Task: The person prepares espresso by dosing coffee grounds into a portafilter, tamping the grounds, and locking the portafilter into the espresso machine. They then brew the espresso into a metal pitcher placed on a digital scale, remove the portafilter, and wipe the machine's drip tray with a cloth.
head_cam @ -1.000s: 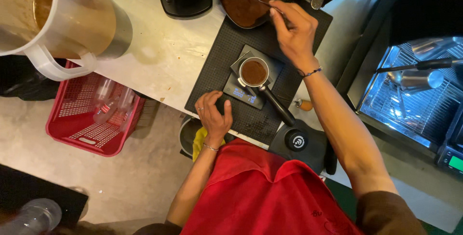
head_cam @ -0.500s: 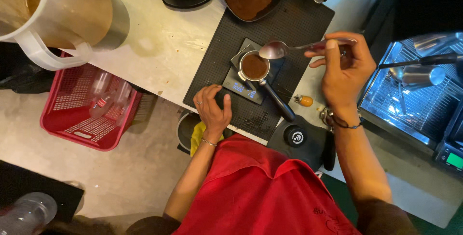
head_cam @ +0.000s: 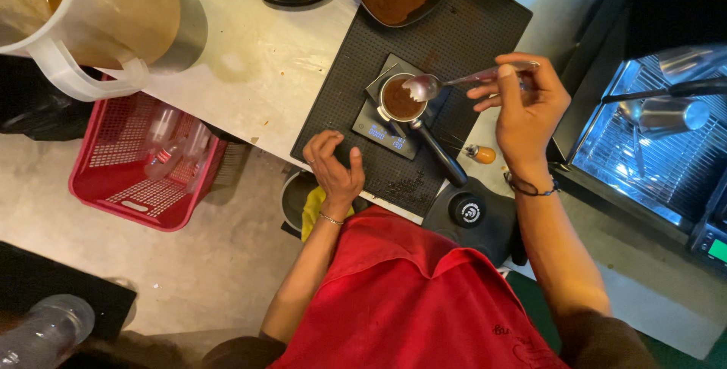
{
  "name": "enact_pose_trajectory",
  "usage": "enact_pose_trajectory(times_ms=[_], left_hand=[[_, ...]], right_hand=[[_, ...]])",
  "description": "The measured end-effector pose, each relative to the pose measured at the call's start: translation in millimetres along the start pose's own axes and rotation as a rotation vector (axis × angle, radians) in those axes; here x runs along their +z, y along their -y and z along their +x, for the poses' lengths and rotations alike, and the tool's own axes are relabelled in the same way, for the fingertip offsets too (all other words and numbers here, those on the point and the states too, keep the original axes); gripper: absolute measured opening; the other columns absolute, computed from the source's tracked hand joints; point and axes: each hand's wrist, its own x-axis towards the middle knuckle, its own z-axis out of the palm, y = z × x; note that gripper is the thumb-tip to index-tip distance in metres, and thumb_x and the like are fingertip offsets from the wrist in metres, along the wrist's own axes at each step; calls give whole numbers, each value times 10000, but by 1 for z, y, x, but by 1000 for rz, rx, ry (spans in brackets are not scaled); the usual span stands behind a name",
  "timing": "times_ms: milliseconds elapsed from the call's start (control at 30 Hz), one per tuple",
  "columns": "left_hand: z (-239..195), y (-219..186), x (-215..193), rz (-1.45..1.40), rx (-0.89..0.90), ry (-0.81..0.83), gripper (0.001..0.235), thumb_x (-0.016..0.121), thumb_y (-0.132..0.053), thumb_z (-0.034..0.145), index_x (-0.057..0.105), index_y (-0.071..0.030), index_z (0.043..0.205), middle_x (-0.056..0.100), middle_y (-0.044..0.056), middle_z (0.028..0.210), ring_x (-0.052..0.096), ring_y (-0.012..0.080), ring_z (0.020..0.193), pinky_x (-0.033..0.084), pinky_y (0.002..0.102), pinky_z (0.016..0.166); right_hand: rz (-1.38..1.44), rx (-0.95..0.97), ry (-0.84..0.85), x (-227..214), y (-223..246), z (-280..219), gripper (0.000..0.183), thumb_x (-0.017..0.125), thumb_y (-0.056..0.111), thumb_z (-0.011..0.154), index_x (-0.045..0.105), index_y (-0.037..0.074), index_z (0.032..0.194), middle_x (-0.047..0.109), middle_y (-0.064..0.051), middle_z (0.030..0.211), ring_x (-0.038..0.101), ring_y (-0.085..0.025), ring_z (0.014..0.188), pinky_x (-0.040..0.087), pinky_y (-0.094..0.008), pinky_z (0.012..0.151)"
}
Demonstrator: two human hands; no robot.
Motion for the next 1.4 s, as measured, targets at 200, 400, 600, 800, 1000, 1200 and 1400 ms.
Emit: enact_pose_trajectory(times_ms=[200, 400, 600, 800, 1000, 1200, 1400], left_hand=[[7, -5, -2, -3, 7, 8, 252, 485, -312, 928, 516, -69, 984, 546, 76, 950, 514, 298, 843, 391, 416, 791], [18, -22, -13, 11, -74, 98, 276, 398, -286, 965, 469, -21, 994, 515, 136, 1014, 507, 297, 903, 378, 420, 847], [17, -21, -13, 38, -69, 100, 285, 398, -290, 964, 477, -20, 1003, 522, 140, 1029, 508, 307, 920, 379, 429, 855], [17, -20, -12, 43, -86, 92, 276, 417, -290, 955, 483, -27, 1006, 528, 135, 1028, 504, 303, 926, 384, 422, 849], [15, -20, -12, 54, -101, 100, 295, 402, -324, 961, 483, -43, 1002, 532, 114, 1034, 513, 296, 927, 379, 425, 852], [15, -20, -13, 57, -99, 119, 289, 412, -311, 955, 483, -35, 1002, 538, 120, 1043, 513, 307, 944, 371, 429, 868], [14, -18, -10, 67, -79, 114, 301, 402, -312, 960, 489, -26, 995, 540, 126, 1031, 528, 306, 934, 383, 436, 856]], right_hand=[[65, 207, -72, -14, -2, 7, 124, 500, 78, 972, 543, -23, 1030, 590, -209, 820, 674, -257, 647, 585, -286, 518], [96, 307, -159, -14, 8, 28, 81, 509, 128, 936, 562, 67, 941, 569, -114, 717, 663, -211, 588, 510, -243, 446], [142, 129, -242, 4, -11, 57, 151, 508, 169, 941, 591, 70, 1017, 608, -136, 828, 679, -202, 613, 490, -214, 426], [-225, -144, -96, 24, -33, 59, 131, 565, 63, 962, 640, 28, 1063, 638, -87, 831, 687, -170, 602, 392, -190, 391], [-146, -175, -98, 10, -12, 47, 107, 495, 95, 1014, 536, 6, 1058, 551, -153, 840, 657, -229, 588, 392, -206, 399], [-115, -160, 58, -2, 20, 24, 207, 394, 173, 1064, 446, -28, 1058, 563, -217, 828, 651, -266, 645, 452, -235, 474], [-117, -203, 174, 1, 6, 18, 180, 441, 114, 1039, 461, -65, 1045, 520, -194, 777, 643, -268, 637, 470, -260, 500]])
